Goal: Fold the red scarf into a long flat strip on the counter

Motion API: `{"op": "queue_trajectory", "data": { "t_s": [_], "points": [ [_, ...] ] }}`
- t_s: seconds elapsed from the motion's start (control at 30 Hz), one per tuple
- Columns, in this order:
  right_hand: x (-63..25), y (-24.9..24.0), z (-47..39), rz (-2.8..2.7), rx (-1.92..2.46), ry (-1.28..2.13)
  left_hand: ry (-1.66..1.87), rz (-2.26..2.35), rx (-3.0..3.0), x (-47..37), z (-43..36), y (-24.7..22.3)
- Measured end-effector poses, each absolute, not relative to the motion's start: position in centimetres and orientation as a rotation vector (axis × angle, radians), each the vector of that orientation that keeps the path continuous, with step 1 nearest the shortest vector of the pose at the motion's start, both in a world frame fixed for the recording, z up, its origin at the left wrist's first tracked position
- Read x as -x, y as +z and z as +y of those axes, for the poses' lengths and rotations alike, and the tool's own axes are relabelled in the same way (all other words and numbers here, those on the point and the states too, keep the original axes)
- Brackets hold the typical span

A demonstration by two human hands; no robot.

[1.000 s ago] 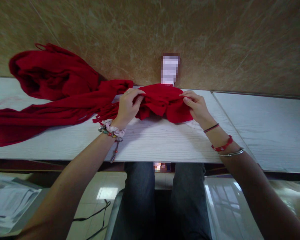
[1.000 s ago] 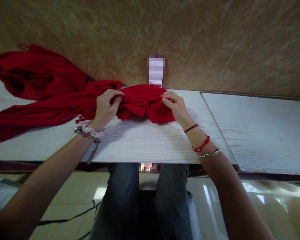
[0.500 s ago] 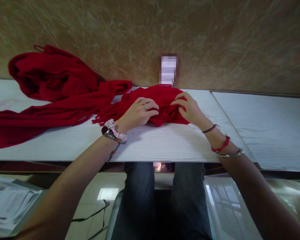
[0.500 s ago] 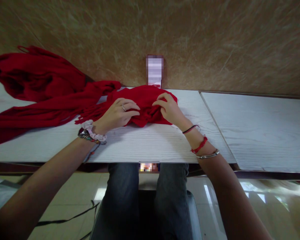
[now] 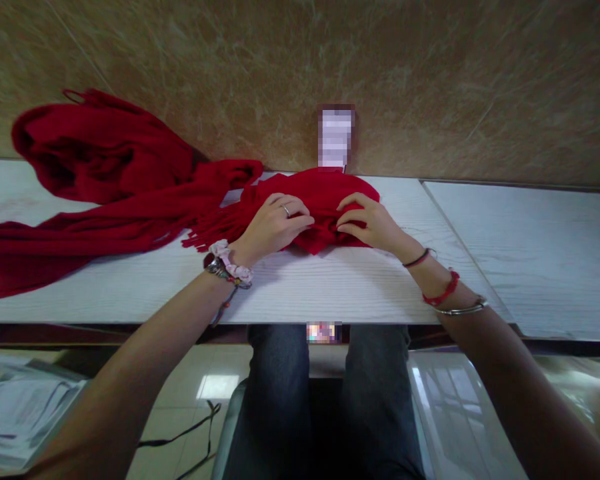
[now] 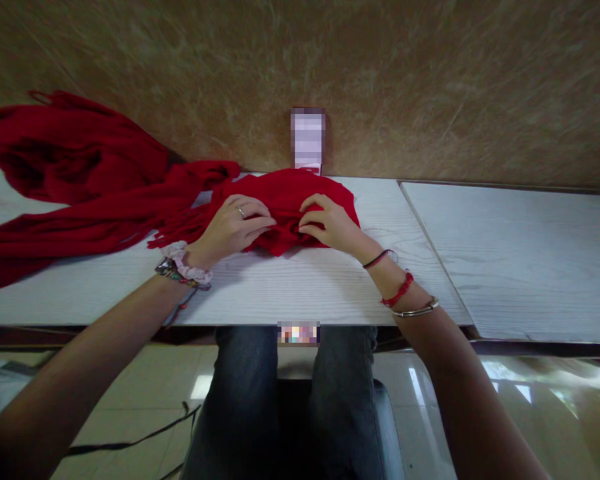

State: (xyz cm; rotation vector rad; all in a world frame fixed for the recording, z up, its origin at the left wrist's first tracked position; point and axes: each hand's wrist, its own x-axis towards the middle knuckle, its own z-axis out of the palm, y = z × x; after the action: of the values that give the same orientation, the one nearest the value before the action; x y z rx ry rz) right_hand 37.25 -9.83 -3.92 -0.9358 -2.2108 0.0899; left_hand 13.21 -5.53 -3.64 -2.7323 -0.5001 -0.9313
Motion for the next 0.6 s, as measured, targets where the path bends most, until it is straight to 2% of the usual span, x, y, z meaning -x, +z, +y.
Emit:
{"op": "queue_trajectory", "data": {
  "t_s": [0.17,0.27,0.33,0.47,0.6],
  "points": [
    [-38.1,-3.6,-9.1,-1.850,0.957,0.088,-1.623,-0.827,2.539,-12.5,-4.2,-3.5],
    [-38.6,-4.1,-8.3,-1.672,1.013,0.094,-1.821,-0.935,2.499,-12.1,-2.9,-3.9],
    [-38.7,-4.6,-7.8,-1.638,1.057,0.088,-1.718,-0.958,2.539,-12.0,-2.4,-4.4],
    [-38.7,-5.7,-7.6,-1.776,1.167,0.042,-1.237,-0.862,2.591,-12.3,-3.0,-5.0],
    [-38.5,-5.9,-7.9,-1.905,1.232,-0.034,-1.033,-0.675,2.584,-12.7,-4.6,-4.4]
  ]
}}
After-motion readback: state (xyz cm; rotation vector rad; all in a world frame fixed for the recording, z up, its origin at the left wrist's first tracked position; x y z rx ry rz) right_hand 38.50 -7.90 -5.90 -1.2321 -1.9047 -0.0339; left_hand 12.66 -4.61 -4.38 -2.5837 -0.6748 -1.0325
